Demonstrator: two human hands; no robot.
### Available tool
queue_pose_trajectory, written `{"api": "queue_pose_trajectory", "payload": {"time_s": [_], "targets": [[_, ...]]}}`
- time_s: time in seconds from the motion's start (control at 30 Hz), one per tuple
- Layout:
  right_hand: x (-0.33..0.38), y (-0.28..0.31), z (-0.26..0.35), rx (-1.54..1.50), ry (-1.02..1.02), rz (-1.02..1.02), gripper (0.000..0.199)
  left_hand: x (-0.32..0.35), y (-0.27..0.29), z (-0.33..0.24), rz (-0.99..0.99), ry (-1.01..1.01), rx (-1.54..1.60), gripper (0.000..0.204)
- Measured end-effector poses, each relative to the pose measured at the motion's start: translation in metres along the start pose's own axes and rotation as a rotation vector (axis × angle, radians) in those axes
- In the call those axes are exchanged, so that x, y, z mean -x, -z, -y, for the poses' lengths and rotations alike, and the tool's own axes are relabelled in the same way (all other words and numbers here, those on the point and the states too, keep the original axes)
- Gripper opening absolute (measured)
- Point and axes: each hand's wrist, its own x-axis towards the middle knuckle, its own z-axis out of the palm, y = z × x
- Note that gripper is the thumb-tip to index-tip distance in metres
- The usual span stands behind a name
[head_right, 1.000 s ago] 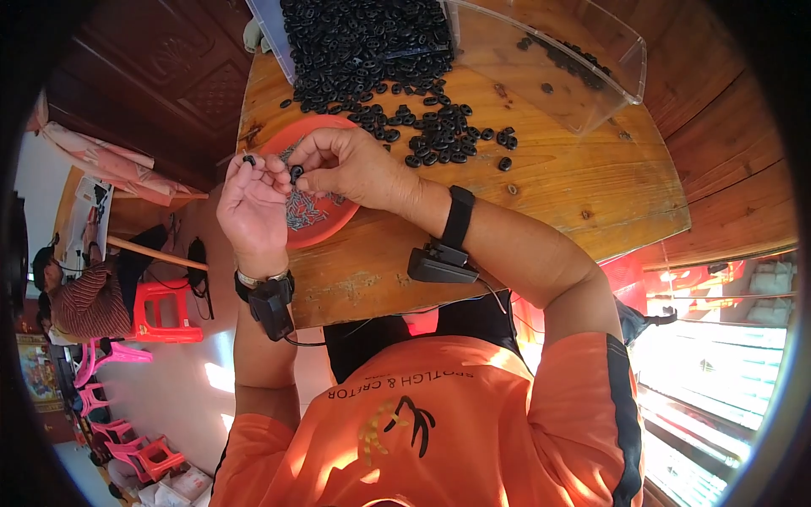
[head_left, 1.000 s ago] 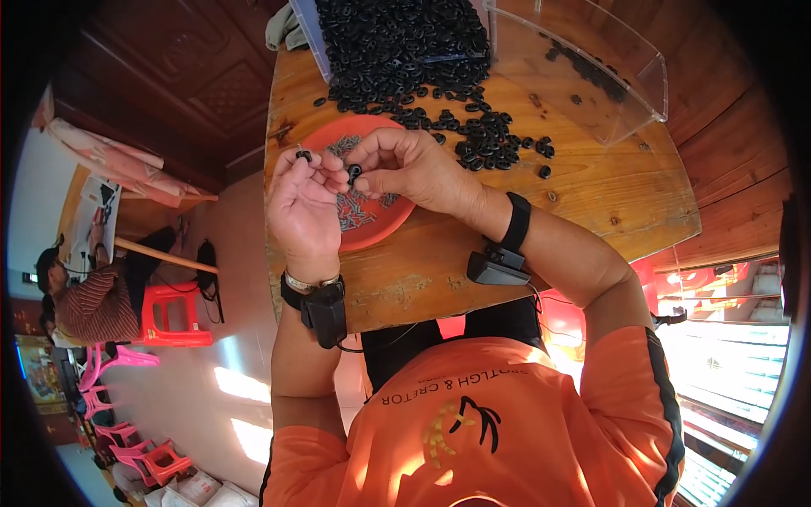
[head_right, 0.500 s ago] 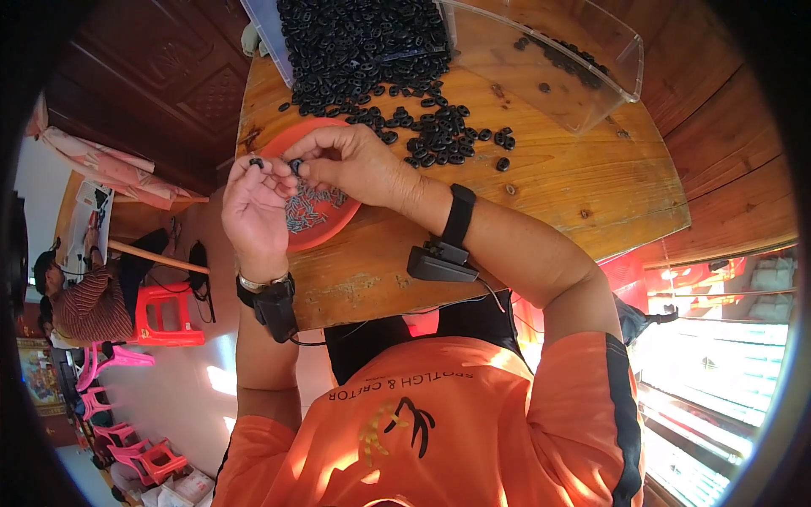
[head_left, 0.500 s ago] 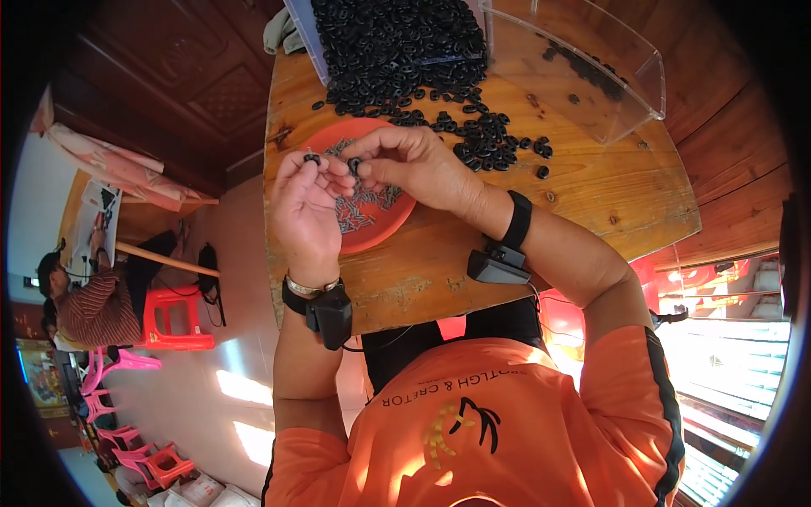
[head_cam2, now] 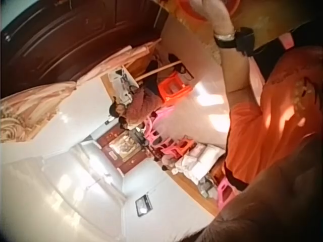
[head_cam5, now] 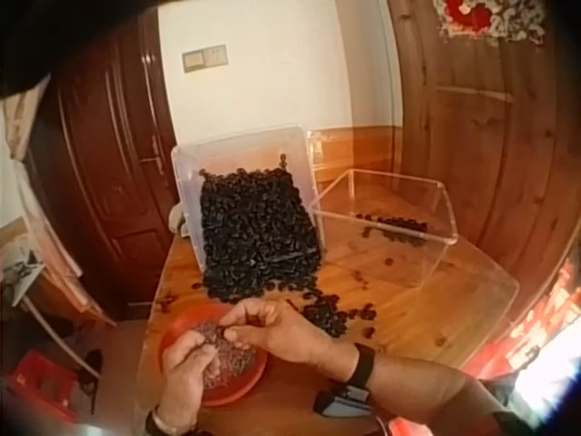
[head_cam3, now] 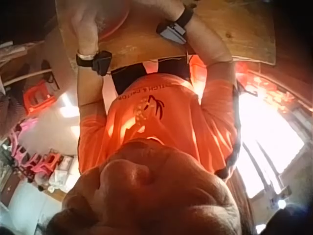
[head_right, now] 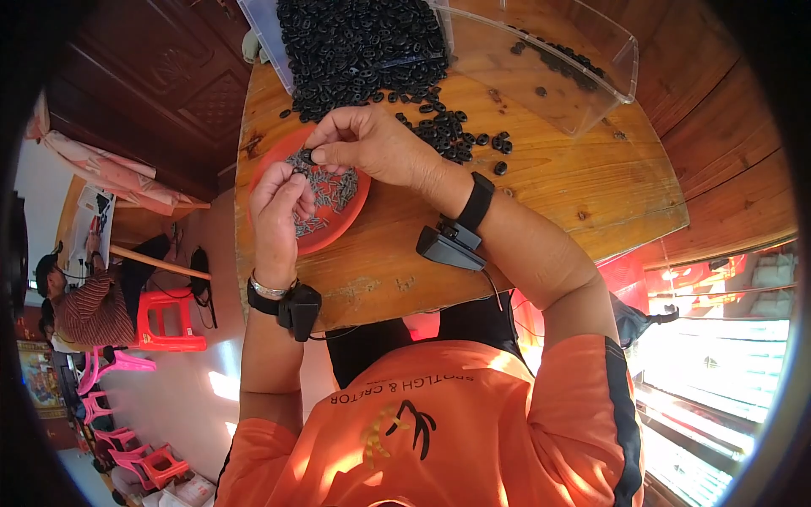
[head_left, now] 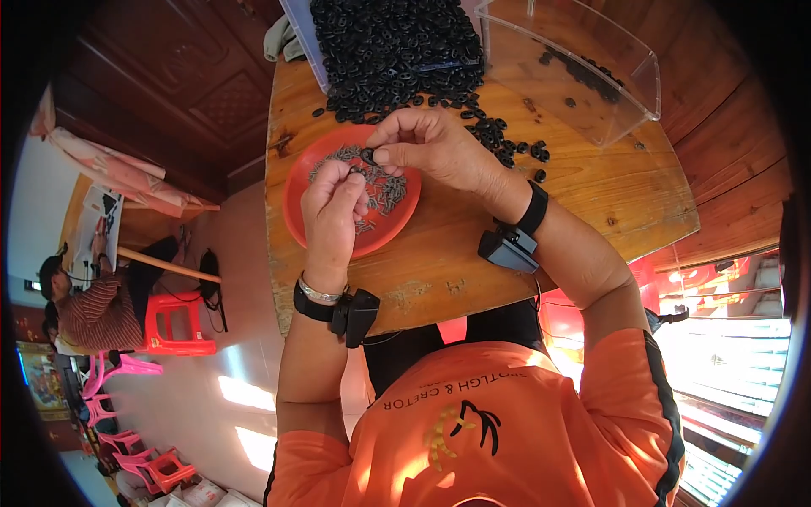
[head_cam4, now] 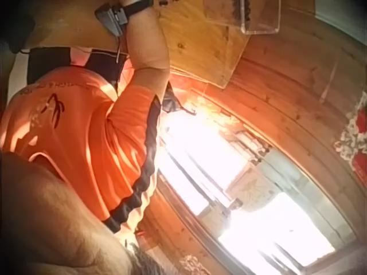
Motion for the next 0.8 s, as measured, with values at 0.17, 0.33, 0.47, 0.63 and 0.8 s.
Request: {"api": "queue_pose_trajectory", "payload": {"time_s": [0.17, 0.33, 0.47, 0.63, 0.8], "targets": [[0.0002, -0.0002, 0.0004, 0.020, 0.004, -0.017, 0.013, 0.0010, -0.0021, -0.0009, 0.003, -0.006, -0.052, 0.010], [0.0002, -0.0008, 0.0014, 0.073, 0.005, -0.010, 0.013, 0.0025, -0.0007, -0.0023, 0.007, 0.004, -0.075, 0.010], [0.0012, -0.0006, 0.0014, 0.100, 0.018, -0.027, 0.014, 0.0026, -0.0017, -0.0031, 0.002, 0.016, -0.108, 0.010], [0.0019, -0.0021, 0.0044, 0.107, -0.006, -0.025, 0.014, 0.0030, -0.0013, -0.0027, 0.003, 0.024, -0.102, 0.011], [0.0022, -0.0016, 0.0039, 0.105, -0.002, -0.012, 0.015, 0.0033, -0.0026, -0.0034, -0.005, 0.017, -0.112, 0.011]]}}
